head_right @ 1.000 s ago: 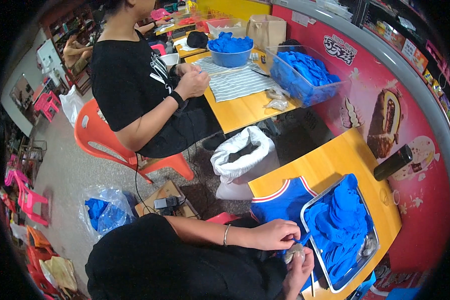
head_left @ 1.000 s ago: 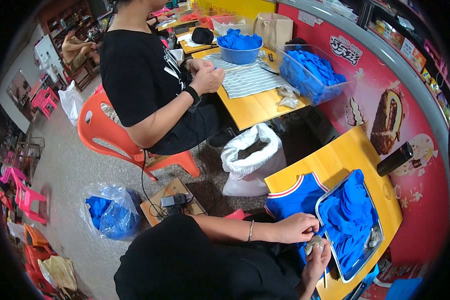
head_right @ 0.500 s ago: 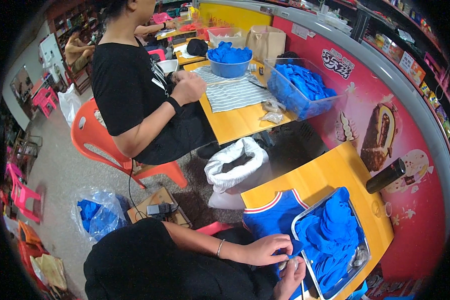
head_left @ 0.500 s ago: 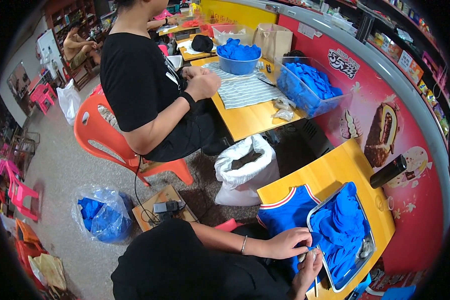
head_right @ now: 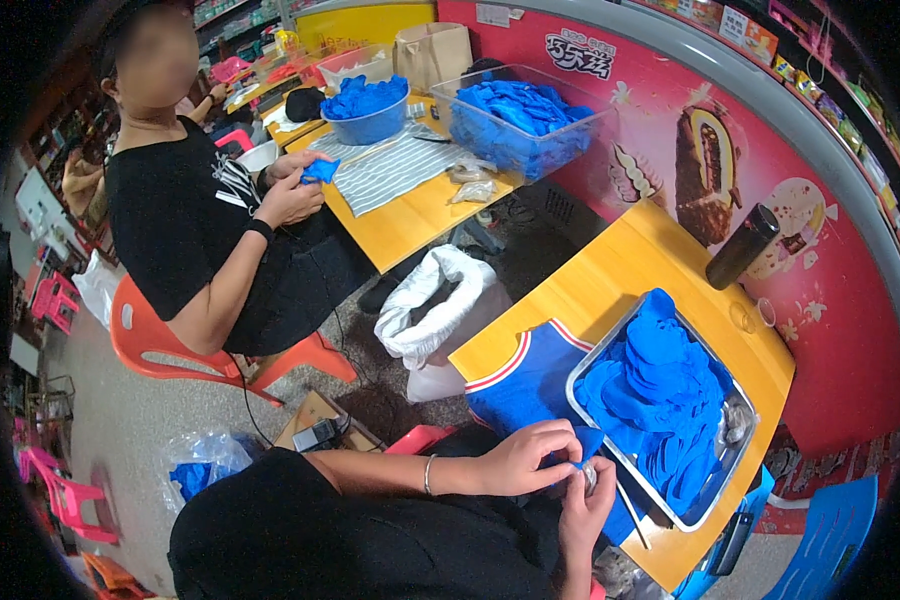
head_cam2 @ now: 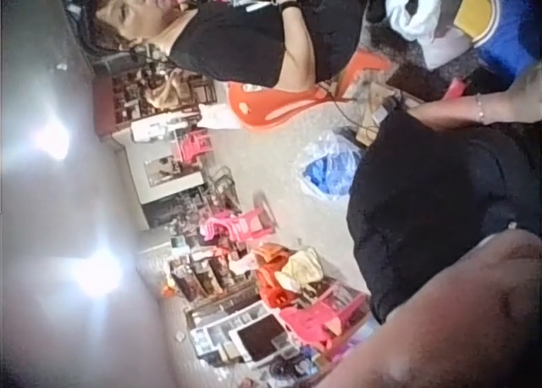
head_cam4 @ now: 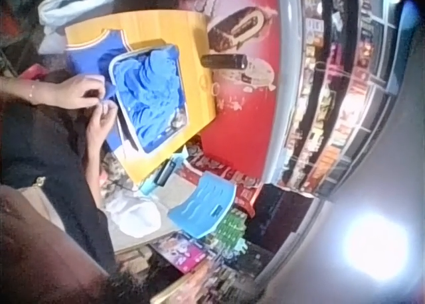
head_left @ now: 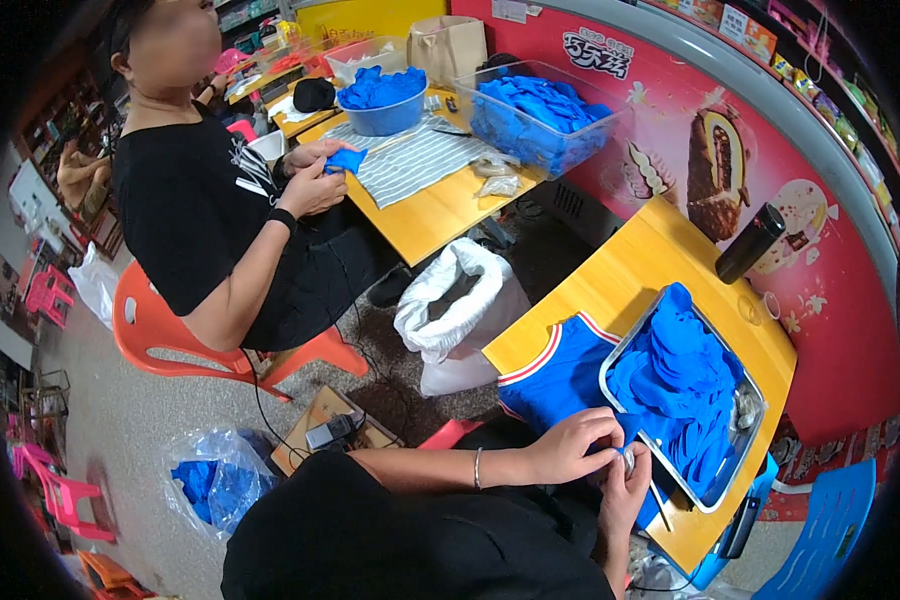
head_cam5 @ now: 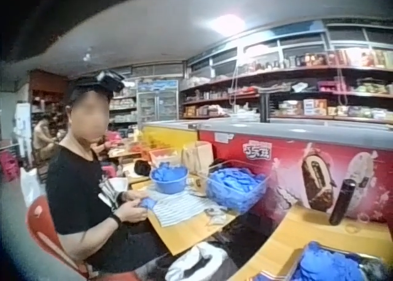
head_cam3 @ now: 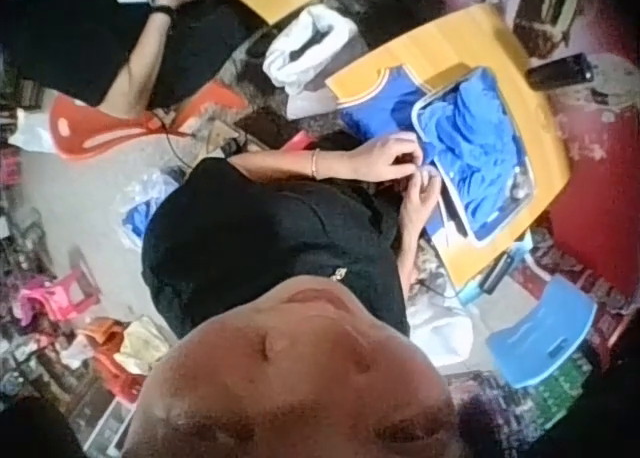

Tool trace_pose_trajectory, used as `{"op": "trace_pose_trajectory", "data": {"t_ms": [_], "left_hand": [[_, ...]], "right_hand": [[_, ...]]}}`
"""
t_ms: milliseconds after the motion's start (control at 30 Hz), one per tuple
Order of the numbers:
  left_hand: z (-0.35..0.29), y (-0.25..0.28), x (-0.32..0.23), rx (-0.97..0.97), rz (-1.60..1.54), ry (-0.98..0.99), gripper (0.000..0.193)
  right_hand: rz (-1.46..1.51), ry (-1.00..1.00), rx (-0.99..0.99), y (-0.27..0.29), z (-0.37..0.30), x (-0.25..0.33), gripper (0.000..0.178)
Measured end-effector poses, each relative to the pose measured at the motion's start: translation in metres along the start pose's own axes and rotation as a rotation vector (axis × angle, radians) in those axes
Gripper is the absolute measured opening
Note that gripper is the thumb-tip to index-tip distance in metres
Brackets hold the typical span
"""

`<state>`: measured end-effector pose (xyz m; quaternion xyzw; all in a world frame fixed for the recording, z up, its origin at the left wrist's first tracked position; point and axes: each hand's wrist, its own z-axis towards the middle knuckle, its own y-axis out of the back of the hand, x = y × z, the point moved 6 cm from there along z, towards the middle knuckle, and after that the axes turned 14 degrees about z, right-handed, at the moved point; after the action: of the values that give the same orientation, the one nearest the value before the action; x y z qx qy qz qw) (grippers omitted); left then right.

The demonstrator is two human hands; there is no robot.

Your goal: Applying adhesive to blue leather circles and wrapping them around small cores to create finished parts.

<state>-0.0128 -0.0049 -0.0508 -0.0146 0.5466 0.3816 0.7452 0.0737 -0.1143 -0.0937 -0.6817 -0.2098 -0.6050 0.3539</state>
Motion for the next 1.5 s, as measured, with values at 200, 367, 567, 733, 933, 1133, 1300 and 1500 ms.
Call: {"op": "trace_pose_trajectory", "data": {"t_ms": [200,367,567,733,933,1133,1300,1500], "left_hand": [[-0.004,-0.003,0.002,0.056,0.020,-0.011,0.012],[0.000,0.003,-0.001,-0.042,0.197,-0.060,0.010],[0.003,-0.014,0.034,0.199,-0.165,0.177,0.022],[0.001,-0.027,0.038,0.305,-0.398,0.298,0.025],[-0.005,-0.026,0.039,0.260,-0.332,0.326,0.018],[0.001,-0.023,0.027,0.166,-0.405,0.300,0.010],[0.005,-0.025,0.027,0.179,-0.422,0.342,0.009],[0.007,-0.026,0.028,0.153,-0.413,0.265,0.008]], "right_hand": [[-0.157,0.073,0.036,0.003,-0.005,0.002,0.018],[-0.298,0.182,-0.059,-0.006,0.006,0.011,0.013],[0.052,-0.091,-0.121,-0.001,0.020,0.000,0.013],[0.267,-0.183,-0.103,0.002,0.013,0.000,0.014],[0.338,-0.276,-0.050,-0.005,0.005,0.002,0.014],[0.076,0.081,-0.042,-0.004,0.007,0.017,0.017],[-0.280,0.419,-0.086,-0.003,0.002,0.039,0.015],[-0.300,0.254,-0.162,0.000,0.002,0.036,0.014]]}}
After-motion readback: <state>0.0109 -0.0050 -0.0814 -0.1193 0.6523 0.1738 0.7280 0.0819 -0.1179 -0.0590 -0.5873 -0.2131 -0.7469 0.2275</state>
